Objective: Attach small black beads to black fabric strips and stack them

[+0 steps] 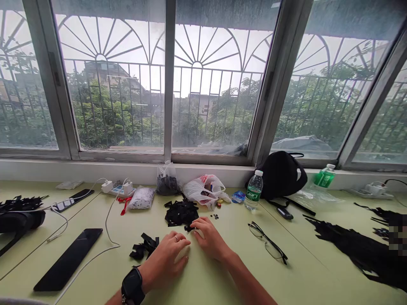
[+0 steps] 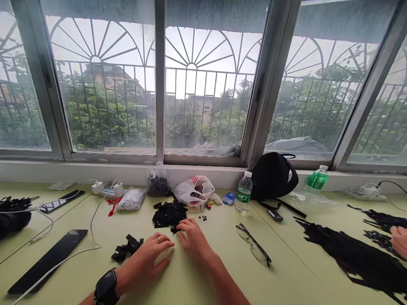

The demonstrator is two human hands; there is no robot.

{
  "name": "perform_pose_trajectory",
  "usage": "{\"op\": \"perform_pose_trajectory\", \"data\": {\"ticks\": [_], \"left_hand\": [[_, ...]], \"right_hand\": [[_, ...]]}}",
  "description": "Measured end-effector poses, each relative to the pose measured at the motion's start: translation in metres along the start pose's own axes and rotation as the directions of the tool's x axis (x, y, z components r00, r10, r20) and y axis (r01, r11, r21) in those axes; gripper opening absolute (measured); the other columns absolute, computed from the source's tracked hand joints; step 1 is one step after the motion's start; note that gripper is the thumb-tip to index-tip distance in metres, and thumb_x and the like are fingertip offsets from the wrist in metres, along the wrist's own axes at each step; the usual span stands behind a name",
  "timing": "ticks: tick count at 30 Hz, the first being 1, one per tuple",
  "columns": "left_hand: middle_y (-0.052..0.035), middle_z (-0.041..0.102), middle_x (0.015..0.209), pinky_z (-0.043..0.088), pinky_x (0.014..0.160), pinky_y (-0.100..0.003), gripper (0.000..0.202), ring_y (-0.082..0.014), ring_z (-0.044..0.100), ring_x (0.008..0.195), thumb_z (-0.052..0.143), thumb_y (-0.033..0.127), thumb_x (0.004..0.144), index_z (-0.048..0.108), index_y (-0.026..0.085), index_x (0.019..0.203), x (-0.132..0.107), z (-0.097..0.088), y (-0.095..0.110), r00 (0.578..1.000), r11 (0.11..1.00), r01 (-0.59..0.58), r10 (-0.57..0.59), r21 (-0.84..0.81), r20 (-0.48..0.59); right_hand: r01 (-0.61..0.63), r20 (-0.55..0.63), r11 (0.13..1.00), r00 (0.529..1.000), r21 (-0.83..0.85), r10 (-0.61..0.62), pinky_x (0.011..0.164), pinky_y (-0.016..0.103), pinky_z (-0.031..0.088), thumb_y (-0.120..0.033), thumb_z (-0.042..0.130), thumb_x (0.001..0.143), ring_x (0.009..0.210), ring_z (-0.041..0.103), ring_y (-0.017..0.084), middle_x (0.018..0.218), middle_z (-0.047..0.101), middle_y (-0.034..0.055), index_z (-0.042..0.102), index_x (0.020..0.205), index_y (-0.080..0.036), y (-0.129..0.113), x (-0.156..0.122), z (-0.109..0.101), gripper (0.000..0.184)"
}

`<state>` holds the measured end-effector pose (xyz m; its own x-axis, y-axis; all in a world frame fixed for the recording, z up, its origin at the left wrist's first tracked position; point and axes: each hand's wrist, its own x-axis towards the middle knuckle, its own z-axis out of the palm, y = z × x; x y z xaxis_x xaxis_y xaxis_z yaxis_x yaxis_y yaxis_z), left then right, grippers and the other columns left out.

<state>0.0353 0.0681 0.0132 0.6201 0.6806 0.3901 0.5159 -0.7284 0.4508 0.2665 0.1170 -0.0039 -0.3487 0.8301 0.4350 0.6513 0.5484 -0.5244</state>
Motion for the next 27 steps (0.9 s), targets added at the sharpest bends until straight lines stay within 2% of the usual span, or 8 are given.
{"op": "perform_pose_trajectory", "data": {"ticks": [11, 16, 19, 23, 25, 27], "left_hand": [[-0.0039, 0.068, 0.116, 0.051, 0.1, -0.041, 0.037, -0.0251, 0.059, 0.111, 0.064, 0.015, 0.088, 0.066, 0.032, 0.121, 0.0, 0.0, 0.0, 1.0, 1.0, -0.003, 0.003, 0.002, -0.019], [-0.004, 0.069, 0.116, 0.053, 0.1, -0.043, 0.043, -0.026, 0.062, 0.111, 0.066, 0.015, 0.085, 0.065, 0.032, 0.125, 0.001, 0.0, -0.001, 0.999, 0.999, 0.01, -0.008, 0.031, -0.04], [-0.0056, 0.067, 0.126, 0.052, 0.103, -0.046, 0.048, -0.028, 0.062, 0.116, 0.065, 0.017, 0.088, 0.06, 0.031, 0.134, 0.003, -0.001, -0.001, 0.993, 0.998, 0.03, -0.023, 0.058, -0.117], [-0.0071, 0.062, 0.138, 0.05, 0.107, -0.048, 0.05, -0.0278, 0.059, 0.125, 0.057, 0.022, 0.097, 0.049, 0.03, 0.146, 0.008, -0.003, -0.001, 0.961, 0.997, 0.06, -0.047, 0.041, -0.274], [-0.0071, 0.066, 0.133, 0.053, 0.102, -0.046, 0.043, -0.0277, 0.062, 0.122, 0.056, 0.026, 0.099, 0.053, 0.029, 0.142, 0.009, -0.003, -0.001, 0.941, 0.996, 0.088, -0.079, 0.013, -0.328], [-0.0067, 0.072, 0.12, 0.056, 0.093, -0.043, 0.03, -0.027, 0.067, 0.109, 0.056, 0.031, 0.1, 0.063, 0.028, 0.129, 0.01, -0.003, -0.002, 0.925, 0.992, 0.121, -0.125, -0.031, -0.359]], "right_hand": [[0.024, -0.04, 0.994, 0.999, -0.102, -0.029, 0.095, 0.038, 0.044, -0.007, 0.055, 0.085, 0.105, 0.057, 0.026, 0.099, 0.073, 0.0055, 0.073, 0.104, -0.022, 0.0, 0.01, 0.014, 0.03], [-0.019, -0.118, 0.998, 0.993, -0.058, 0.012, 0.091, 0.038, 0.045, -0.013, 0.057, 0.089, 0.098, 0.059, 0.026, 0.094, 0.073, 0.0061, 0.074, 0.101, -0.022, -0.001, 0.012, 0.012, 0.023], [-0.025, -0.159, 1.0, 0.987, 0.016, 0.027, 0.09, 0.038, 0.046, -0.019, 0.057, 0.093, 0.096, 0.06, 0.026, 0.094, 0.072, 0.0069, 0.075, 0.098, -0.022, -0.007, 0.013, 0.007, 0.019], [-0.004, -0.173, 0.991, 0.985, 0.136, 0.028, 0.089, 0.037, 0.047, -0.024, 0.059, 0.094, 0.094, 0.061, 0.025, 0.093, 0.071, 0.0061, 0.074, 0.091, -0.022, -0.022, 0.012, 0.002, 0.015], [0.011, -0.164, 0.98, 0.986, 0.198, 0.022, 0.089, 0.036, 0.047, -0.025, 0.06, 0.094, 0.094, 0.061, 0.024, 0.096, 0.07, 0.0058, 0.072, 0.091, -0.022, -0.03, 0.01, 0.001, 0.013], [0.024, -0.144, 0.968, 0.99, 0.25, 0.013, 0.09, 0.036, 0.048, -0.026, 0.06, 0.093, 0.096, 0.062, 0.023, 0.099, 0.069, 0.0057, 0.071, 0.09, -0.023, -0.038, 0.008, 0.001, 0.012]]}}
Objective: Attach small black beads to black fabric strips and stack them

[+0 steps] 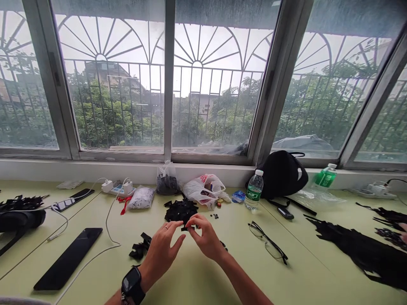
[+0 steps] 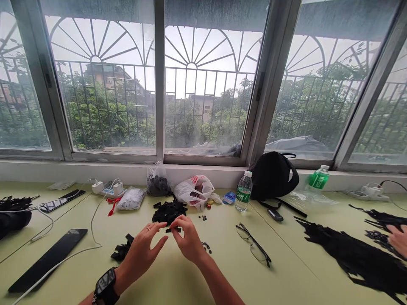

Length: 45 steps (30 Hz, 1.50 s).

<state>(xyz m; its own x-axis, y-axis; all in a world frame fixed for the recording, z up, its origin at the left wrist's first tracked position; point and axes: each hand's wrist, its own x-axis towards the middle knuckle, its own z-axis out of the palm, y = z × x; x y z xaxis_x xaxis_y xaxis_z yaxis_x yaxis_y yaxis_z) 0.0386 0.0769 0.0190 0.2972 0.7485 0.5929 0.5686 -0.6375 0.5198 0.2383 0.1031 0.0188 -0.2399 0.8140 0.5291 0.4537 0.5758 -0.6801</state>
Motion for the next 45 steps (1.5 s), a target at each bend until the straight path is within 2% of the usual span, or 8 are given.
{"op": "perform_pose_trajectory", "data": {"ticks": [5, 13, 17, 20, 24, 30, 37, 45], "left_hand": [[-0.0038, 0.075, 0.088, 0.055, 0.077, -0.035, 0.02, -0.0219, 0.068, 0.083, 0.055, 0.035, 0.099, 0.072, 0.024, 0.094, 0.002, -0.001, 0.004, 0.994, 0.992, 0.09, -0.094, -0.093, -0.046], [-0.0034, 0.073, 0.083, 0.057, 0.074, -0.032, 0.02, -0.0195, 0.069, 0.078, 0.061, 0.033, 0.092, 0.059, 0.02, 0.076, 0.005, 0.002, 0.002, 0.973, 0.893, 0.177, -0.221, -0.415, -0.06], [-0.0032, 0.073, 0.09, 0.058, 0.079, -0.032, 0.006, -0.0192, 0.07, 0.084, 0.061, 0.026, 0.09, 0.061, 0.02, 0.089, 0.005, 0.005, -0.003, 0.964, 0.827, 0.217, -0.266, -0.519, -0.021], [-0.004, 0.075, 0.094, 0.056, 0.077, -0.03, 0.022, -0.0194, 0.07, 0.086, 0.062, 0.034, 0.094, 0.067, 0.02, 0.11, 0.004, 0.006, -0.002, 0.966, 0.798, 0.256, -0.235, -0.546, 0.11], [-0.0057, 0.077, 0.094, 0.054, 0.073, -0.028, 0.032, -0.0193, 0.068, 0.083, 0.063, 0.044, 0.096, 0.076, 0.019, 0.11, 0.004, 0.009, -0.003, 0.954, 0.766, 0.288, -0.179, -0.575, 0.238], [-0.0084, 0.077, 0.104, 0.052, 0.075, -0.027, 0.036, -0.0218, 0.068, 0.089, 0.064, 0.049, 0.093, 0.079, 0.018, 0.103, 0.004, 0.011, -0.009, 0.94, 0.779, 0.318, -0.183, -0.541, 0.289], [-0.0026, 0.071, 0.076, 0.039, 0.059, -0.024, 0.034, -0.0161, 0.058, 0.068, 0.056, 0.043, 0.097, 0.075, 0.018, 0.087, 0.003, 0.008, 0.0, 0.958, 0.89, 0.276, -0.226, -0.362, 0.174], [-0.0003, 0.067, 0.069, 0.034, 0.062, -0.026, 0.028, -0.0151, 0.051, 0.065, 0.053, 0.028, 0.096, 0.073, 0.02, 0.079, -0.002, 0.009, 0.0, 0.981, 0.969, 0.162, -0.139, -0.184, 0.135]], "right_hand": [[-0.058, 0.072, 0.998, 0.996, 0.032, 0.056, 0.083, 0.033, 0.047, -0.029, 0.059, 0.093, 0.093, 0.061, 0.022, 0.093, 0.07, 0.0029, 0.068, 0.092, -0.023, -0.009, -0.004, 0.006, 0.011], [-0.146, 0.215, 0.975, 0.971, 0.166, 0.109, 0.072, 0.029, 0.042, -0.036, 0.061, 0.095, 0.078, 0.06, 0.017, 0.083, 0.068, -0.0001, 0.064, 0.105, -0.022, -0.015, -0.004, 0.002, 0.017], [-0.156, 0.234, 0.969, 0.966, 0.193, 0.109, 0.068, 0.027, 0.041, -0.034, 0.063, 0.093, 0.073, 0.056, 0.015, 0.084, 0.066, -0.0014, 0.061, 0.108, -0.023, -0.015, -0.007, 0.0, 0.018], [-0.157, 0.231, 0.964, 0.967, 0.216, 0.106, 0.059, 0.025, 0.038, -0.034, 0.063, 0.093, 0.062, 0.048, 0.012, 0.082, 0.061, -0.0034, 0.059, 0.106, -0.024, -0.016, -0.008, 0.002, 0.018], [-0.104, 0.198, 0.971, 0.978, 0.215, 0.061, 0.062, 0.025, 0.041, -0.031, 0.063, 0.093, 0.066, 0.051, 0.013, 0.081, 0.06, -0.003, 0.058, 0.101, -0.023, -0.016, -0.009, 0.001, 0.013], [-0.012, 0.128, 0.992, 0.992, 0.126, -0.004, 0.07, 0.027, 0.046, -0.02, 0.054, 0.093, 0.077, 0.057, 0.016, 0.09, 0.063, 0.0008, 0.058, 0.099, -0.022, -0.012, -0.01, 0.003, 0.007], [0.03, -0.021, 0.988, 0.999, -0.154, -0.034, 0.067, 0.026, 0.041, -0.02, 0.059, 0.089, 0.073, 0.054, 0.014, 0.099, 0.059, 0.0021, 0.055, 0.092, -0.022, -0.016, -0.015, 0.004, 0.005], [0.139, 0.144, 0.859, 0.987, -0.493, -0.077, 0.062, 0.028, 0.028, -0.017, 0.055, 0.091, 0.067, 0.053, 0.014, 0.079, 0.062, -0.0018, 0.055, 0.083, -0.021, -0.011, -0.025, 0.014, 0.01]]}}
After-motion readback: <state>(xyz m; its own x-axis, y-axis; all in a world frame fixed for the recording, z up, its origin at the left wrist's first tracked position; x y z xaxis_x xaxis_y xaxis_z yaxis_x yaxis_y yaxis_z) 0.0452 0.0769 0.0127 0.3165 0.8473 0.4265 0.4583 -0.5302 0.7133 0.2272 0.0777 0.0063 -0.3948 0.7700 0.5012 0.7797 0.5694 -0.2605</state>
